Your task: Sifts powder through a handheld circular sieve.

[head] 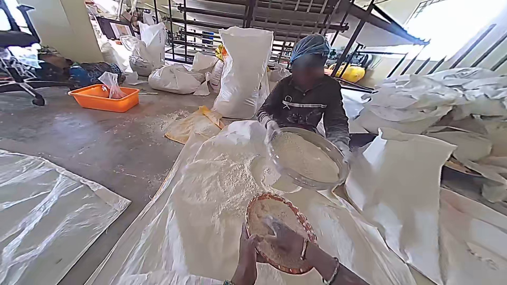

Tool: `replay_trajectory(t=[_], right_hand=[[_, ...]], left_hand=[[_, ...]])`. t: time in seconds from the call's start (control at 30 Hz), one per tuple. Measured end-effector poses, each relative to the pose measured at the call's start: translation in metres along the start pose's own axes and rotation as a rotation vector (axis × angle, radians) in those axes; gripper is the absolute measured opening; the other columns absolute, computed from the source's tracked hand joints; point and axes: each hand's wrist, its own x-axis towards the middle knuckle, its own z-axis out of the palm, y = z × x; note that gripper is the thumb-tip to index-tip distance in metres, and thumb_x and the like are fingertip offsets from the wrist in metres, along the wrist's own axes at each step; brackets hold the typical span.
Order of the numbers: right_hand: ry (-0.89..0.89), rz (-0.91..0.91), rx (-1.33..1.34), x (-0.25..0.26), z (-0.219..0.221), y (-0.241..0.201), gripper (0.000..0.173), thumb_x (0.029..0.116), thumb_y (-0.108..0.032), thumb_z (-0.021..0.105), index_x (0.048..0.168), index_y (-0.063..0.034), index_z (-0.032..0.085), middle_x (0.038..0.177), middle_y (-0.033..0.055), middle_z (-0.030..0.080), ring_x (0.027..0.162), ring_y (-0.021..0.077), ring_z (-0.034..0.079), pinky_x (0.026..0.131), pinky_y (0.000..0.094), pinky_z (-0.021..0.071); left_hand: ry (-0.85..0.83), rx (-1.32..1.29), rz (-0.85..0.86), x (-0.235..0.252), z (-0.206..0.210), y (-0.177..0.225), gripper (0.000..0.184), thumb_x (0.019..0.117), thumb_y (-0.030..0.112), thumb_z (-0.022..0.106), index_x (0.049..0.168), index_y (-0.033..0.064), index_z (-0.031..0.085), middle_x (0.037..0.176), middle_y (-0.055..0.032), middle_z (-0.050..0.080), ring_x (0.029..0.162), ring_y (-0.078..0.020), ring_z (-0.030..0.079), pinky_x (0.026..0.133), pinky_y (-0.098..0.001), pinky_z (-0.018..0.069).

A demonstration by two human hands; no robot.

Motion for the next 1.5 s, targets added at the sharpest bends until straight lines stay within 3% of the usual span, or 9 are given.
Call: replay_trajectory(t=[0.17,0.37,0.6,0.93,1.07,1.17,1.27,1.4,1.5], right_hand=[[-0.022,-0.12,-0.215,-0.027,0.001,-0.003,0.033,0.1038,-0.005,0.05,0.132,0.0085,0.06,0.138,0.0288,0.058,0.135,0.0418,0.052,0.117,0.0508,0.0361],[0.441,-0.079,0.049,-0.035,-0.026,0.032,0.03,0.097,-0.007,0.06,0.124,0.0026,0.069,0.126,0.0238,0.068,0.122,0.0376,0.063,0.109,0.053,0.0461],[0.296,-0.008,0.213,0.015,-0.029,0.01,0.066,0.1034,-0.02,0.057,0.158,0.0051,0.029,0.163,0.0285,0.03,0.154,0.037,0.028,0.126,0.0449,0.0213],[-0.072,-0.11,-0.282,-0.015,-0.017,0.005,0.04,0.1024,-0.008,0.054,0.138,0.0088,0.055,0.145,0.0304,0.052,0.142,0.0422,0.045,0.12,0.0507,0.032],[0.387,-0.245,0.031,-0.042,-0.027,0.022,0.032,0.0967,-0.004,0.056,0.126,0.0025,0.068,0.133,0.0225,0.065,0.131,0.0319,0.058,0.114,0.0444,0.0424],[0.256,-0.196,-0.078,-0.046,-0.021,0.026,0.033,0.103,-0.005,0.047,0.129,-0.0003,0.068,0.136,0.0211,0.064,0.134,0.0344,0.056,0.116,0.0485,0.0395],[0.58,-0.153,0.04,-0.058,-0.021,0.026,0.025,0.0948,-0.007,0.06,0.113,-0.0006,0.076,0.118,0.0207,0.072,0.119,0.0371,0.064,0.105,0.0523,0.0476],[0.623,0.003,0.216,-0.067,-0.002,0.068,0.069,0.0847,-0.026,0.077,0.147,-0.0062,0.055,0.158,0.0212,0.043,0.148,0.0394,0.037,0.121,0.0546,0.0297],[0.887,0.061,0.683,-0.06,0.048,0.102,0.072,0.0869,-0.017,0.072,0.15,0.0051,0.045,0.152,0.027,0.048,0.141,0.0352,0.048,0.116,0.0457,0.04]], left_hand=[[-0.029,0.006,0.006,0.004,-0.002,-0.009,0.071,0.0958,0.004,0.046,0.161,0.0126,0.017,0.128,-0.0248,0.056,0.091,-0.0293,0.065,0.066,-0.0439,0.0557],[0.002,0.024,-0.034,-0.003,0.007,0.001,0.068,0.1004,0.005,0.049,0.16,0.0088,0.016,0.138,-0.0272,0.049,0.098,-0.0302,0.063,0.073,-0.0445,0.0557],[-0.036,-0.016,-0.007,-0.006,0.007,0.007,0.073,0.0962,-0.002,0.041,0.162,0.0107,0.012,0.135,-0.0231,0.05,0.096,-0.0222,0.062,0.073,-0.0375,0.0546],[-0.08,0.02,-0.081,-0.005,0.007,0.005,0.07,0.0986,0.0,0.044,0.161,0.0135,0.016,0.122,-0.0213,0.057,0.084,-0.0234,0.065,0.063,-0.0375,0.0555],[-0.062,-0.003,-0.092,-0.005,0.007,0.007,0.073,0.0969,0.0,0.045,0.161,0.0149,0.013,0.121,-0.0219,0.056,0.083,-0.0252,0.065,0.061,-0.039,0.0556],[-0.056,-0.016,-0.092,-0.007,0.007,0.005,0.075,0.0963,0.0,0.046,0.162,0.0172,0.013,0.128,-0.0238,0.054,0.089,-0.0283,0.065,0.064,-0.0426,0.0562],[-0.052,0.014,-0.083,-0.005,0.003,0.005,0.075,0.0967,0.002,0.046,0.162,0.0168,0.012,0.133,-0.0254,0.052,0.091,-0.0304,0.065,0.064,-0.044,0.056],[-0.018,0.009,-0.085,-0.003,0.006,0.003,0.072,0.0975,0.004,0.043,0.161,0.0147,0.011,0.123,-0.0253,0.054,0.086,-0.0299,0.065,0.062,-0.0427,0.0554],[-0.016,0.061,-0.094,-0.004,0.004,0.001,0.068,0.0989,0.005,0.041,0.161,0.013,0.012,0.12,-0.0236,0.056,0.086,-0.0273,0.064,0.065,-0.0419,0.0552]])
